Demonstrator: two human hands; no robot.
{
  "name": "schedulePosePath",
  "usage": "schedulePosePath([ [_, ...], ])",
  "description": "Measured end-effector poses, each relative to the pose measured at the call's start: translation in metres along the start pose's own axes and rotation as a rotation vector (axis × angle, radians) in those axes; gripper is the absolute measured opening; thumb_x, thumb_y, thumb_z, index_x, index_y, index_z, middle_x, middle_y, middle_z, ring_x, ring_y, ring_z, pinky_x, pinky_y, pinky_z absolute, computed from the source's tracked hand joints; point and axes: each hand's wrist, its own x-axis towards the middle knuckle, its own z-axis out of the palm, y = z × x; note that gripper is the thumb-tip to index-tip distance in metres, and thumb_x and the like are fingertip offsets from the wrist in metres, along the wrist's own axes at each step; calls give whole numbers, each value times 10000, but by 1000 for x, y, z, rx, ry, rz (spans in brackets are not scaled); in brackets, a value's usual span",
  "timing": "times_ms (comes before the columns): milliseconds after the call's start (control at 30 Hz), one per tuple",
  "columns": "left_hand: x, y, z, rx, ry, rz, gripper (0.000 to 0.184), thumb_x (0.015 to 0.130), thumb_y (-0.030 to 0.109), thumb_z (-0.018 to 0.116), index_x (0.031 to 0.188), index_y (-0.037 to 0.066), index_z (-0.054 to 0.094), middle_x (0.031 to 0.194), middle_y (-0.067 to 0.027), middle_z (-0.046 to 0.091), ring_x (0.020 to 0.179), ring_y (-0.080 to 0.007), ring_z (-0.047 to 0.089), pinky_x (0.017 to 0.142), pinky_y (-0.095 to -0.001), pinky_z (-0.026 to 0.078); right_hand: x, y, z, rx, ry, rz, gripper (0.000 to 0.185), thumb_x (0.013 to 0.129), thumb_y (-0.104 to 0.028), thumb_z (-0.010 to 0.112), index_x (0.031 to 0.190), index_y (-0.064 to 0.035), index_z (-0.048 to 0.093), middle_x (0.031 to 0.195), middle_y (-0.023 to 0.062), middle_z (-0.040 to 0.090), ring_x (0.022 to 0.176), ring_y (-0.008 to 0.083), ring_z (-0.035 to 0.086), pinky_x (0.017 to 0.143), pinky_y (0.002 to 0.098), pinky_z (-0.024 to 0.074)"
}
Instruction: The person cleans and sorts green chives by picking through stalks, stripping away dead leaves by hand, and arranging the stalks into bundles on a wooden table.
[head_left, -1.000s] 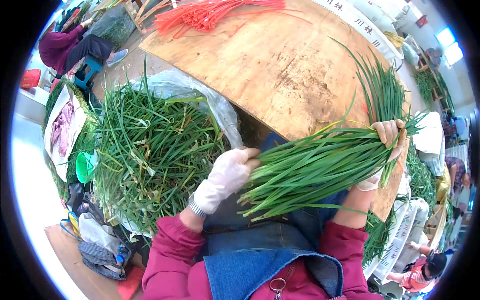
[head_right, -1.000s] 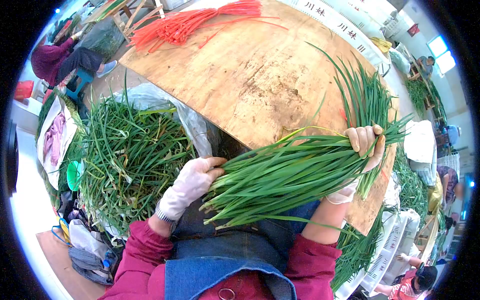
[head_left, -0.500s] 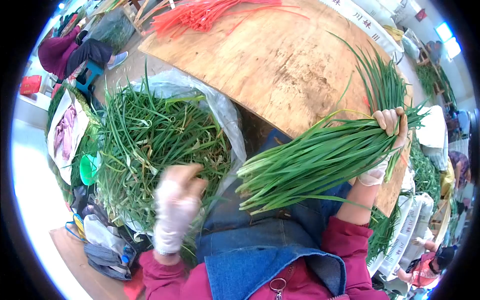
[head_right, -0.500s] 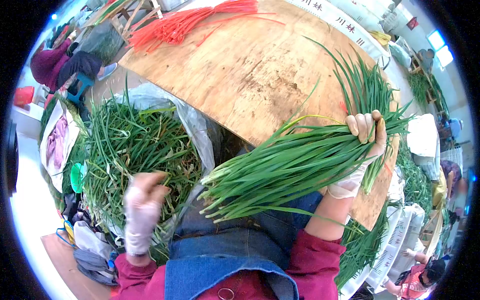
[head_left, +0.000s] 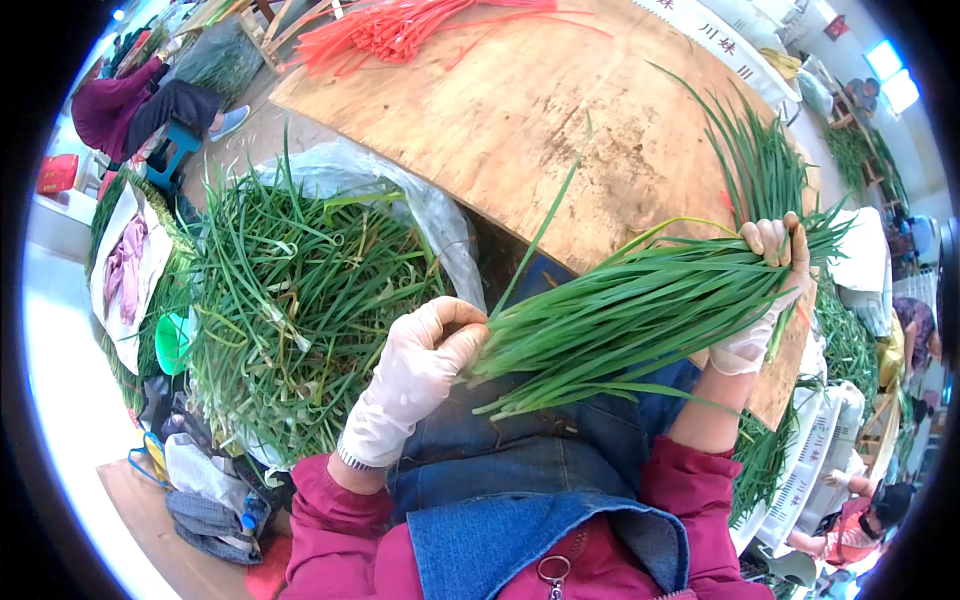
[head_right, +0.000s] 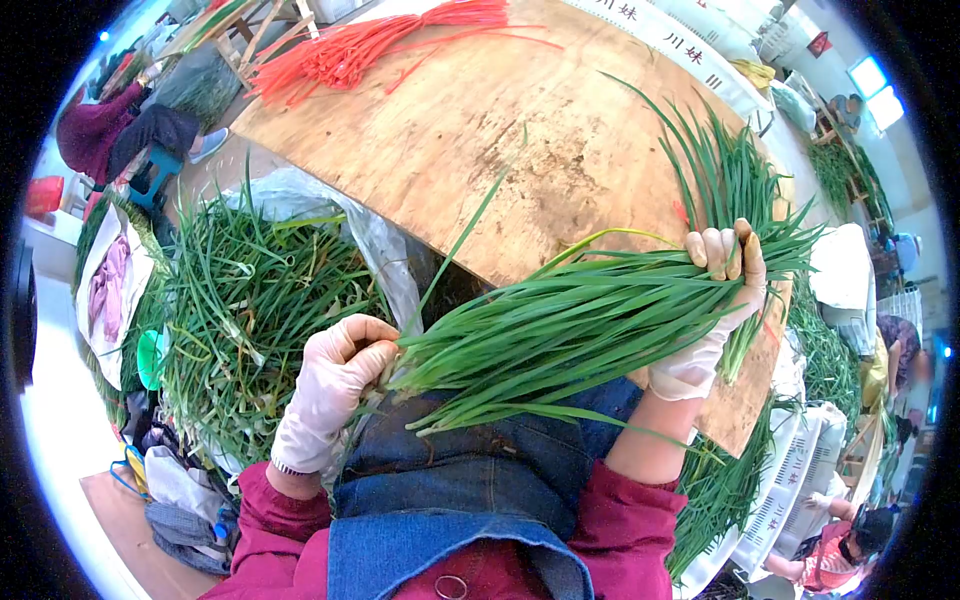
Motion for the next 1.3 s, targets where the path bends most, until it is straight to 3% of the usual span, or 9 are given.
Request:
schedulePosePath([
  [233, 6, -14, 15, 71, 44, 173, 205, 843, 95, 594, 1030, 16, 561, 715, -5, 557, 653, -82, 524, 592, -228, 440, -1, -1, 2, -39, 8, -19, 133, 897, -122, 513, 912, 6, 544, 582, -40, 304, 555, 75, 336, 566, 220, 322],
  [367, 8, -17, 18, 670, 121, 235, 369, 782, 152, 671, 1089, 5, 528, 676, -42, 535, 617, -143, 540, 579, -281, 445, -3, 0, 4, -39, -5, -29, 142, 901, -128, 505, 922, 9, 538, 590, -39, 313, 565, 74, 347, 575, 220, 332],
  [533, 10, -33, 16, 715, 94, 317, 203, 799, 173, 626, 925, 14, 618, 768, -178, 635, 706, -308, 632, 630, -365, 491, -4, 0, 5, -85, 30, -53, 152, 904, -125, 498, 930, 19, 539, 590, -40, 317, 561, 74, 349, 584, 226, 346],
  [700, -10, -33, -42, 677, 479, 561, 135, 842, 54, 542, 929, 12, 635, 744, -140, 638, 608, -263, 614, 525, -325, 477, 11, -8, -10, -101, 123, 41, 205, 890, -140, 482, 926, 26, 596, 551, -45, 332, 517, 98, 345, 581, 272, 338],
  [833, -47, -5, -131, 448, 1120, 197, 166, 869, 69, 516, 969, 11, 636, 743, -125, 613, 580, -271, 574, 520, -351, 462, 19, -6, -9, -168, 206, 77, 176, 875, -125, 502, 926, 19, 589, 557, -27, 407, 543, 112, 409, 605, 302, 396],
  [867, -58, -18, -178, 932, 1165, 227, 189, 868, 96, 540, 1017, 14, 622, 780, -138, 611, 623, -264, 573, 561, -354, 460, 23, -8, -15, -174, 180, 98, 164, 867, -122, 513, 923, 14, 586, 566, -20, 450, 544, 116, 437, 603, 311, 417],
  [967, -71, -19, -182, 1754, 1134, 169, 298, 805, 118, 608, 1079, 3, 582, 937, -183, 591, 753, -321, 580, 674, -378, 458, 25, -4, -12, -267, 295, 89, 155, 861, -126, 520, 901, 9, 583, 560, -23, 456, 531, 117, 439, 584, 308, 418],
  [1100, -56, -16, -68, 858, 589, 605, 118, 784, 86, 643, 890, 34, 637, 803, -119, 607, 694, -276, 575, 642, -364, 468, 24, -1, -7, -329, 423, 53, 128, 845, -106, 529, 883, 7, 577, 561, -24, 442, 530, 122, 442, 528, 266, 405],
  [1300, 0, -25, 15, 1054, 287, 671, 136, 736, 160, 656, 784, 33, 638, 670, -127, 591, 632, -311, 552, 595, -403, 433, 25, -5, -7, -302, 468, 41, 123, 841, -103, 535, 887, 3, 575, 559, -23, 435, 528, 121, 441, 507, 248, 394],
])
